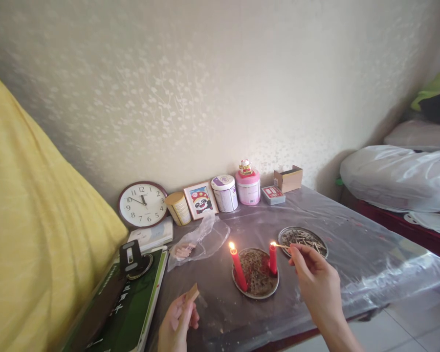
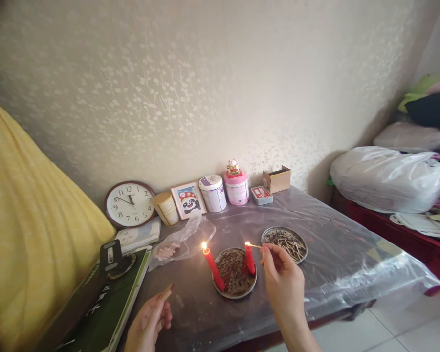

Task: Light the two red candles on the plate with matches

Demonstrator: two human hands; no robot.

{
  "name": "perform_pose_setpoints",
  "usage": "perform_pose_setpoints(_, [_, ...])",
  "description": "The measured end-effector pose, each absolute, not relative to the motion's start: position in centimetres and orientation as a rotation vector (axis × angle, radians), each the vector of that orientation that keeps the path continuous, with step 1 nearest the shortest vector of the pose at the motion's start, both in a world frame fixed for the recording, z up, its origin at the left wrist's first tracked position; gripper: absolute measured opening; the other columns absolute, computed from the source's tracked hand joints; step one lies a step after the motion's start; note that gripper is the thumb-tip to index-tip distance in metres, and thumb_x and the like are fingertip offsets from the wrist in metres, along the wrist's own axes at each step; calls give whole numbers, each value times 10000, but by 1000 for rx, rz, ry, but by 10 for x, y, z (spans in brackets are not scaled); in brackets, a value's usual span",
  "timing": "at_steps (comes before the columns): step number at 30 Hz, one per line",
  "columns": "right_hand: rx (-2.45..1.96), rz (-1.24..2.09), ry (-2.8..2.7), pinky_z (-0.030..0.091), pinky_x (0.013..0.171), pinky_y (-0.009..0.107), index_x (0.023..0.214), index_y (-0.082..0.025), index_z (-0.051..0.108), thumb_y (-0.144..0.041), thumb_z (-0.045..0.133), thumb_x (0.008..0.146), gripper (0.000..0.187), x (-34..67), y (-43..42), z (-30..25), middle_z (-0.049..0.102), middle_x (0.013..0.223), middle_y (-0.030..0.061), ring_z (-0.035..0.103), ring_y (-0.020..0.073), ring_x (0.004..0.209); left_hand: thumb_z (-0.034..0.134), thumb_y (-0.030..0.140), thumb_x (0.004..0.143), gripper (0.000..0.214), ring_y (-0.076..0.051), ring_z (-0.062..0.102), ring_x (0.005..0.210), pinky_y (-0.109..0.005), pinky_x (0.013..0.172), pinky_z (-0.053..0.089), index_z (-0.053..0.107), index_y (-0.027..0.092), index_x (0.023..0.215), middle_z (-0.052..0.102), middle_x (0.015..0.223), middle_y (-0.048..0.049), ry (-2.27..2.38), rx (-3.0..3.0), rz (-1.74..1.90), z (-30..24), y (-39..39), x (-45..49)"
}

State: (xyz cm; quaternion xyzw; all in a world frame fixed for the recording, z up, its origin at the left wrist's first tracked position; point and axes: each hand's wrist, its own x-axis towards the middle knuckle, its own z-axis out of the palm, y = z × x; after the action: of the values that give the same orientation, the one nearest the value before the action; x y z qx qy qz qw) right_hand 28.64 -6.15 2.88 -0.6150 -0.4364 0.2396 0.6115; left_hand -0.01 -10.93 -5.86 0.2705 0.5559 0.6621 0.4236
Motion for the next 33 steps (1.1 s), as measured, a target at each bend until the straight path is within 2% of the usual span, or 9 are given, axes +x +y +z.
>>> perform_pose_setpoints(6, [-1473, 570, -993, 379, 451, 214, 866, -188, 674, -498, 585, 765, 338, 288, -59, 26, 638, 663, 18, 537, 136, 520, 819, 547, 509, 534, -173, 565, 504, -278, 440, 458, 675, 138, 819, 648, 593, -37, 1395, 664, 1651, -53, -110, 3])
perform_pose_setpoints(12, [-1530, 589, -1018, 289, 372, 228, 881, -192, 674, -536, 565, 754, 382, 285, -62, 30, 620, 654, 13, 349, 92, 387, 814, 545, 521, 511, -164, 554, 500, -271, 437, 457, 684, 143, 808, 638, 589, -27, 1395, 686, 1656, -55, -111, 2])
perform_pose_setpoints(18, [-1498, 558, -1012, 317, 411, 219, 840, -188, 668, -509, 564, 766, 345, 287, -62, 31, 612, 663, 13, 404, 102, 445, 798, 541, 552, 506, -168, 553, 506, -275, 440, 456, 680, 137, 831, 637, 598, -31, 1394, 713, 1658, -57, -112, 0])
perform_pose_setpoints(22, [-1502, 604, -999, 285, 382, 213, 865, -184, 662, -516, 563, 769, 360, 286, -59, 26, 593, 650, 7, 367, 90, 422, 780, 537, 587, 520, -165, 556, 522, -269, 460, 459, 679, 127, 891, 633, 601, -25, 1395, 743, 1635, -58, -112, 0])
perform_pose_setpoints(25, [-1474, 645, -954, 278, 374, 194, 824, -173, 658, -496, 606, 753, 335, 288, -60, 35, 567, 623, 2, 364, 81, 430, 775, 549, 586, 519, -163, 553, 518, -267, 457, 456, 678, 124, 868, 628, 593, -24, 1393, 751, 1635, -59, -112, -1])
perform_pose_setpoints(29, [-1080, 938, -720, 369, 442, 150, 721, -162, 629, -405, 727, 675, 267, 312, -70, 67, 562, 655, -1, 452, 73, 515, 792, 551, 552, 520, -170, 555, 507, -277, 444, 455, 665, 131, 831, 638, 592, -31, 1405, 718, 1652, -60, -111, -1])
perform_pose_setpoints(31, [-850, 1076, -688, 341, 419, 126, 755, -186, 627, -381, 669, 730, 201, 332, -73, 77, 564, 674, -21, 400, 53, 487, 788, 547, 562, 511, -170, 555, 512, -282, 452, 460, 662, 132, 832, 639, 597, -30, 1398, 731, 1651, -61, -112, -2])
perform_pose_setpoints(33, [-890, 1023, -772, 314, 384, 127, 717, -188, 641, -385, 524, 821, 251, 350, -71, 75, 565, 617, -41, 333, 53, 433, 780, 550, 572, 512, -168, 551, 514, -281, 458, 461, 662, 128, 837, 633, 587, -26, 1396, 753, 1635, -61, -112, -2])
